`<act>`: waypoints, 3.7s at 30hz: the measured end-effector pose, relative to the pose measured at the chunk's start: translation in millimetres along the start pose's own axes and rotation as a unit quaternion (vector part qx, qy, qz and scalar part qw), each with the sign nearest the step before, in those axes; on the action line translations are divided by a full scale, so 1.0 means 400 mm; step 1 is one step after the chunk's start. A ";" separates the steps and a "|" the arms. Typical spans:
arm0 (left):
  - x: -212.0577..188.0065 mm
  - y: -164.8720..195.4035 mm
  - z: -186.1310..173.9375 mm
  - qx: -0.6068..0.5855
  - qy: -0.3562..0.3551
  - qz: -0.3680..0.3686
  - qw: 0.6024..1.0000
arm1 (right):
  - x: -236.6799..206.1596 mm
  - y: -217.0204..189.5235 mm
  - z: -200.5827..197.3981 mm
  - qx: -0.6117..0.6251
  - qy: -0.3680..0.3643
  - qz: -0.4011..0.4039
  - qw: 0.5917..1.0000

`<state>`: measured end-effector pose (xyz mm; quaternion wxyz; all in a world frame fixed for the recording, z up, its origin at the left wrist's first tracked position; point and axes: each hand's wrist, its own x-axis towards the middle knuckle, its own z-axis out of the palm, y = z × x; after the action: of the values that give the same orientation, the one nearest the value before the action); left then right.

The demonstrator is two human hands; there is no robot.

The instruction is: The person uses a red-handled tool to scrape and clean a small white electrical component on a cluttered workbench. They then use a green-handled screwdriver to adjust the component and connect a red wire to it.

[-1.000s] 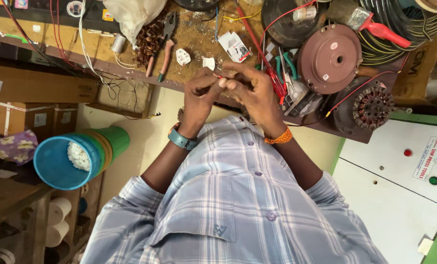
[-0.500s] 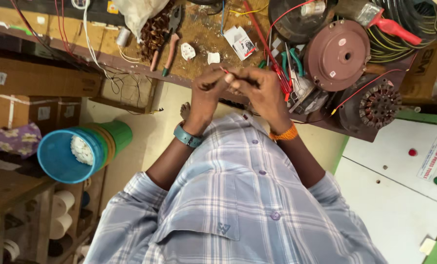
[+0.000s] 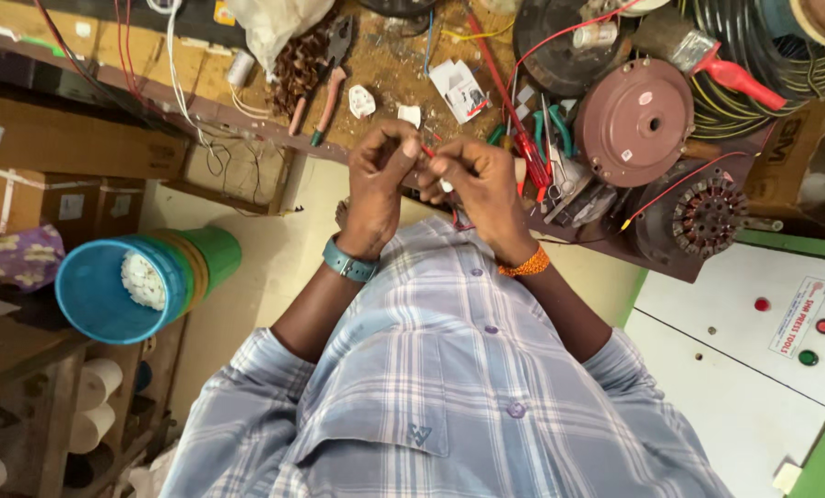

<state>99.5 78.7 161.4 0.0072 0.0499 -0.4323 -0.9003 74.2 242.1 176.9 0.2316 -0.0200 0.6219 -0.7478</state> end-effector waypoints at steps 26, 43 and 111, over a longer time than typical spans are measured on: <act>0.021 -0.043 -0.044 -0.055 0.061 -0.115 0.990 | 0.017 0.027 0.028 -0.077 -0.004 -0.051 0.996; 0.034 -0.060 -0.077 -0.092 0.053 -0.146 0.984 | 0.055 0.061 0.016 -0.064 0.054 -0.016 0.996; 0.076 0.102 0.011 0.275 -0.034 -0.039 0.960 | 0.065 -0.140 0.024 -0.346 0.112 -0.242 0.899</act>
<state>67.7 54.8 193.5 -0.0565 0.0364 -0.6609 -0.7475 36.2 230.2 225.1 -0.0490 -0.1651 0.8395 -0.5154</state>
